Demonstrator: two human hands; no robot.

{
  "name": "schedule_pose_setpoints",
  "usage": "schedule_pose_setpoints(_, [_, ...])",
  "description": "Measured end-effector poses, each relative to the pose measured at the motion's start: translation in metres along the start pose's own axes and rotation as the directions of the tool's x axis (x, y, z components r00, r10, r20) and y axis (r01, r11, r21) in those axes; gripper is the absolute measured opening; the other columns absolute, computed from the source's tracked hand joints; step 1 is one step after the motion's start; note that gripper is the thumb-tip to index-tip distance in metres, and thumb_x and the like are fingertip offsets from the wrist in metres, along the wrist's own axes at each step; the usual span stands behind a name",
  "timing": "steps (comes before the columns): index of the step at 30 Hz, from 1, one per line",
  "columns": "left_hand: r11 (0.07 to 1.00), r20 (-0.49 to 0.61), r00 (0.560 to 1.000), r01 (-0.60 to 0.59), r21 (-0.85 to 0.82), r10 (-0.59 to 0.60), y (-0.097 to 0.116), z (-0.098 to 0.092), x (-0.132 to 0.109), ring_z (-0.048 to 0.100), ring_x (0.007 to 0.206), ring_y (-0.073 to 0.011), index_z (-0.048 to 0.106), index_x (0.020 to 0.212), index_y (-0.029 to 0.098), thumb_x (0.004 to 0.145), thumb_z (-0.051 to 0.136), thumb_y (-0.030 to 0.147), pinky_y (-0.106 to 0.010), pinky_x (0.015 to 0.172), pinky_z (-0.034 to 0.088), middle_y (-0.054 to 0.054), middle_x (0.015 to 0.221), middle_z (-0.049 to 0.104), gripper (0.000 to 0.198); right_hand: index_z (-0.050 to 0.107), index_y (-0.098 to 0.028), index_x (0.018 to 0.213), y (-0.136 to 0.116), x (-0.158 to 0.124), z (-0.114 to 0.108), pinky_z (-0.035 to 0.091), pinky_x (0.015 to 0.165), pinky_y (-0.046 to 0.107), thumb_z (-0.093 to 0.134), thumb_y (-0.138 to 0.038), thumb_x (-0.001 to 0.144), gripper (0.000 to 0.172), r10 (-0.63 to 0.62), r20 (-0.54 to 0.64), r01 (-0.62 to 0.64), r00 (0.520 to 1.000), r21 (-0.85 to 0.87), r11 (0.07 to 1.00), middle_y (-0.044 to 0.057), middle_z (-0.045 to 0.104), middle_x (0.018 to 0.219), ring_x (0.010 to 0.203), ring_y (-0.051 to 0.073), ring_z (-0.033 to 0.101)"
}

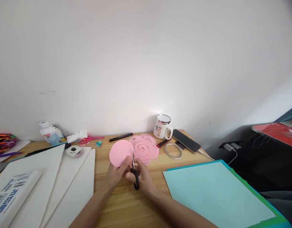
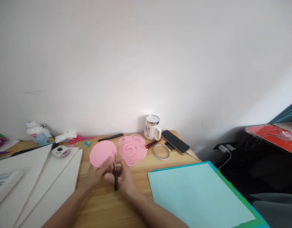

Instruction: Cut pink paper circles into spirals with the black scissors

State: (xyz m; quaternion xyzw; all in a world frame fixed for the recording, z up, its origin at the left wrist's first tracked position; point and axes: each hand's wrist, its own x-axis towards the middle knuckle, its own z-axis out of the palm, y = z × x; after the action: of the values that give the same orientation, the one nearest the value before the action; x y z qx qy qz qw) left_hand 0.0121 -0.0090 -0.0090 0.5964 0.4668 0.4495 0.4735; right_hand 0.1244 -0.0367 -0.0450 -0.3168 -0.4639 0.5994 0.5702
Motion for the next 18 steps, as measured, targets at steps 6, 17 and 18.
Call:
schedule_pose_setpoints(6, [1.0,0.055,0.998,0.018,-0.008,-0.017,0.0062,-0.0033,0.0019,0.056,0.053,-0.0165,0.055,0.053,0.019,0.069,0.058,0.045,-0.026,0.05,0.05,-0.003,0.055,0.06,0.031,0.045,-0.024,0.083,-0.0081,0.0009,0.0019,0.036,0.053,0.023,0.08,-0.041,0.055,0.048,-0.004,0.014,0.003,1.0,0.058,0.998,-0.007,0.047,0.062,0.052,0.011,0.042])
schedule_pose_setpoints(17, [0.999,0.07,0.997,0.041,-0.006,-0.04,0.0021,-0.0066,0.0036,0.051,0.05,-0.0143,0.058,0.055,0.017,0.07,0.058,0.048,-0.024,0.046,0.046,-0.002,0.053,0.056,0.034,0.044,-0.022,0.079,-0.0019,0.001,-0.0005,0.031,0.046,0.019,0.076,-0.039,0.059,0.042,0.038,-0.021,-0.039,0.999,-0.021,0.999,-0.007,0.048,0.058,0.048,0.009,0.04])
schedule_pose_setpoints(18, [0.999,0.074,0.996,0.049,-0.018,-0.047,0.0016,-0.0071,0.0035,0.05,0.049,-0.0138,0.058,0.055,0.017,0.07,0.058,0.048,-0.024,0.045,0.045,-0.002,0.052,0.055,0.034,0.044,-0.022,0.079,-0.0012,0.0011,-0.0011,0.031,0.045,0.019,0.076,-0.038,0.06,0.041,0.043,-0.022,-0.043,0.999,-0.033,0.998,-0.007,0.048,0.057,0.047,0.008,0.04])
